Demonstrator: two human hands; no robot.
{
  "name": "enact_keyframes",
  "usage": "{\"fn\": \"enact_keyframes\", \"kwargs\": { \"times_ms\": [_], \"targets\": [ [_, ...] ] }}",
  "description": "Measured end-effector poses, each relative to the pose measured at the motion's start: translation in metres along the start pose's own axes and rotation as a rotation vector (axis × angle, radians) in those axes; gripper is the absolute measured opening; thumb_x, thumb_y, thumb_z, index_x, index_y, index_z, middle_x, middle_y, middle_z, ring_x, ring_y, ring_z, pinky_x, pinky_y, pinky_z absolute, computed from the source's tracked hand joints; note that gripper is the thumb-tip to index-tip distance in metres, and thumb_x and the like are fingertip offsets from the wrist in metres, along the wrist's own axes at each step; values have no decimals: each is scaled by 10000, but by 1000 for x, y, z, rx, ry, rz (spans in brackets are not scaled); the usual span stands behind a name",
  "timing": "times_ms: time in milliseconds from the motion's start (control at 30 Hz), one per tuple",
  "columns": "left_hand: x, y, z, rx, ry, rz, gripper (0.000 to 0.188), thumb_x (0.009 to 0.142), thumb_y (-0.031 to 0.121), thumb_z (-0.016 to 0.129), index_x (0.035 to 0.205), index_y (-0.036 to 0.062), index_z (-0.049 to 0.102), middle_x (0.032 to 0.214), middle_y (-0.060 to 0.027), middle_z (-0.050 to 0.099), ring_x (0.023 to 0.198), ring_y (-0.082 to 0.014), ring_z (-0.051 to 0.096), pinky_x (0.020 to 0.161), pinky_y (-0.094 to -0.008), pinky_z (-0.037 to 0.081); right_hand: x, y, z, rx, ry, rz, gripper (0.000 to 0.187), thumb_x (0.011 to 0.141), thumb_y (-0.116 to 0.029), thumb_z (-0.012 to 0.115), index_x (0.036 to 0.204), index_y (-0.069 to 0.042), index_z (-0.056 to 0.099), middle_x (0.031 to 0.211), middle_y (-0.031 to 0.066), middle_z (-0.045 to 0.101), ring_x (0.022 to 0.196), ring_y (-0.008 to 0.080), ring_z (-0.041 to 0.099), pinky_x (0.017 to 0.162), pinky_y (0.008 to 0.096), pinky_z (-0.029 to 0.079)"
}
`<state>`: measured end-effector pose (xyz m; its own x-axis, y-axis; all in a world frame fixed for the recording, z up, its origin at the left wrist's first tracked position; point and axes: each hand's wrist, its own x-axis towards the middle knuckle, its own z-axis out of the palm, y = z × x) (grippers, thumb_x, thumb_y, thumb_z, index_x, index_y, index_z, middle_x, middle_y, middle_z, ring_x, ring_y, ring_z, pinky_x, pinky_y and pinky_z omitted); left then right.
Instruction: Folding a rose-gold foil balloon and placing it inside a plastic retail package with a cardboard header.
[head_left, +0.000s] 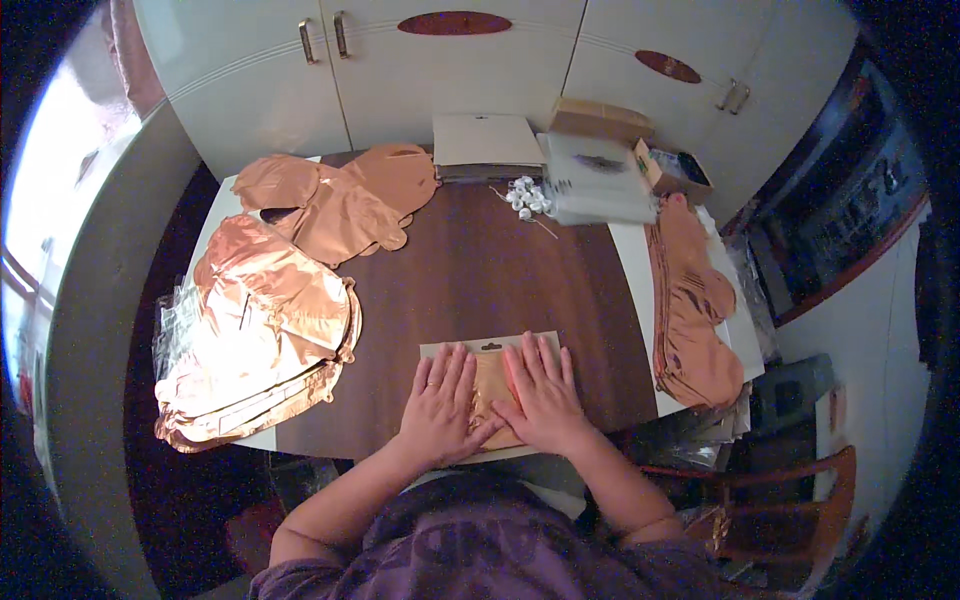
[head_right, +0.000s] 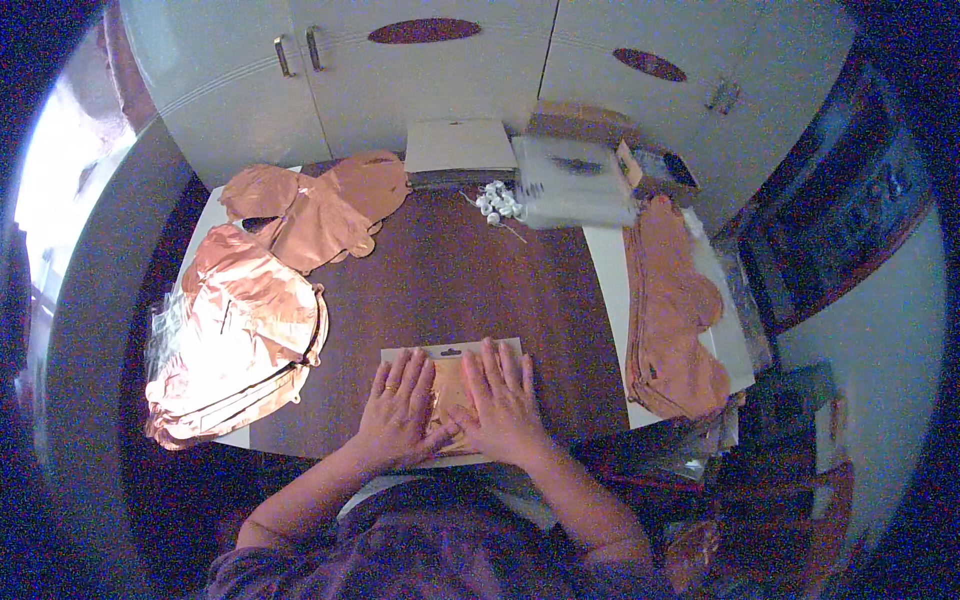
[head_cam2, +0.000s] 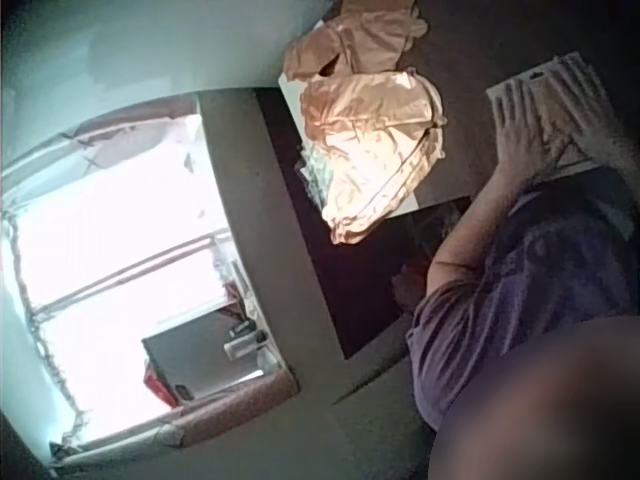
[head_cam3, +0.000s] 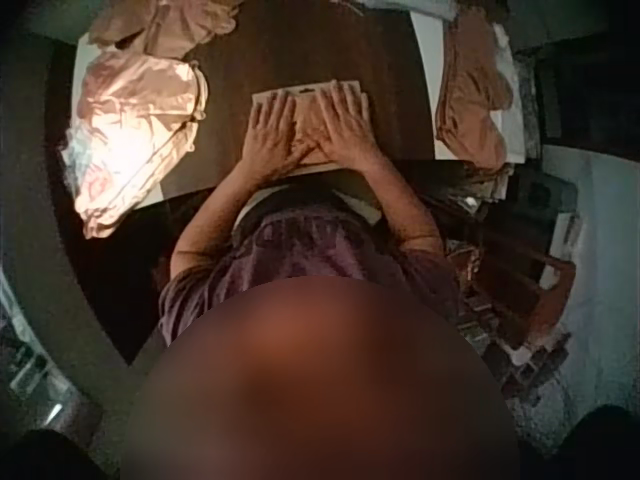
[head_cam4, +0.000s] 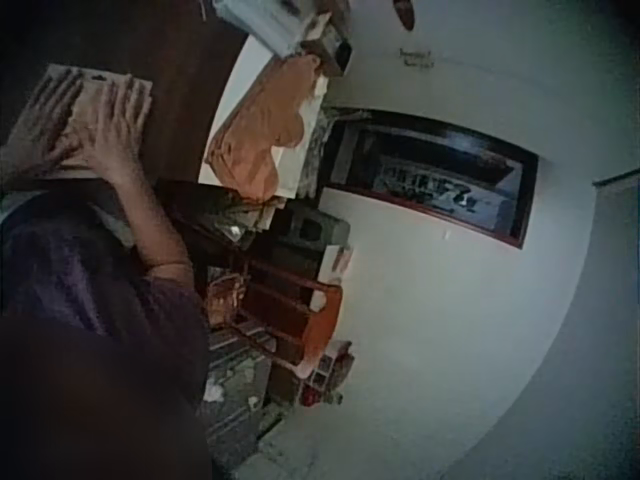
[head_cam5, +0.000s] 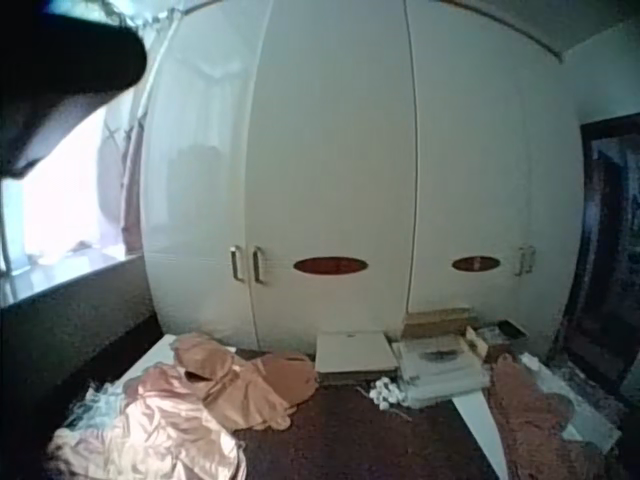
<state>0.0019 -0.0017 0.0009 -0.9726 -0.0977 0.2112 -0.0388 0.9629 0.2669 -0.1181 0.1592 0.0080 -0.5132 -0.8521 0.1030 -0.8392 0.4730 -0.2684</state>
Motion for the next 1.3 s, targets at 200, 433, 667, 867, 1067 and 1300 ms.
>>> {"fn": "enact_keyframes", "kwargs": {
  "times_ms": [200, 433, 667, 867, 1067, 1300],
  "targets": [
    [0, 1, -3, 14, 26, 15, 916, 882, 629, 470, 1407, -110, 339, 1477, -289, 337, 1395, -444, 288, 1122, -564, 217, 0, 8, -5, 47, -45, 47, 769, 927, -427, 510, 1475, 42, 244, 1562, 248, 170, 1449, 397, 166, 1154, 577, 79],
    [3, 3, -4, -5, -30, -23, 915, 881, 635, 462, 1417, -95, 333, 1494, -282, 311, 1410, -426, 267, 1132, -561, 202, -1, 7, -4, -24, -54, 68, 789, 922, -436, 509, 1466, 68, 239, 1563, 248, 165, 1459, 372, 160, 1158, 568, 62],
    [2, 2, -2, -5, -61, -34, 904, 886, 639, 446, 1442, -62, 317, 1520, -274, 268, 1442, -406, 208, 1144, -557, 173, -1, 6, -2, -46, -49, 71, 787, 918, -438, 514, 1461, 69, 253, 1556, 256, 180, 1452, 388, 169, 1154, 579, 67],
    [0, -1, 0, 6, -41, -15, 905, 894, 637, 435, 1448, -67, 305, 1529, -276, 248, 1442, -415, 200, 1145, -561, 166, 0, 5, -2, -26, -21, 63, 782, 920, -443, 509, 1455, 73, 267, 1551, 257, 196, 1450, 389, 179, 1150, 589, 71],
    [1, 0, 0, -30, -22, -3, 870, 904, 614, 473, 1412, -81, 348, 1495, -315, 283, 1427, -448, 218, 1140, -579, 161, 0, 6, -2, -28, -18, 68, 781, 921, -449, 504, 1455, 71, 269, 1551, 254, 200, 1450, 387, 177, 1153, 581, 79],
    [-1, 1, 2, -16, 14, 21, 856, 907, 598, 482, 1408, -84, 353, 1495, -311, 287, 1414, -454, 246, 1127, -591, 199, -3, 2, -5, -29, -47, 82, 764, 943, -475, 458, 1458, 59, 277, 1557, 252, 191, 1456, 394, 157, 1148, 597, 94]
  ]
}}
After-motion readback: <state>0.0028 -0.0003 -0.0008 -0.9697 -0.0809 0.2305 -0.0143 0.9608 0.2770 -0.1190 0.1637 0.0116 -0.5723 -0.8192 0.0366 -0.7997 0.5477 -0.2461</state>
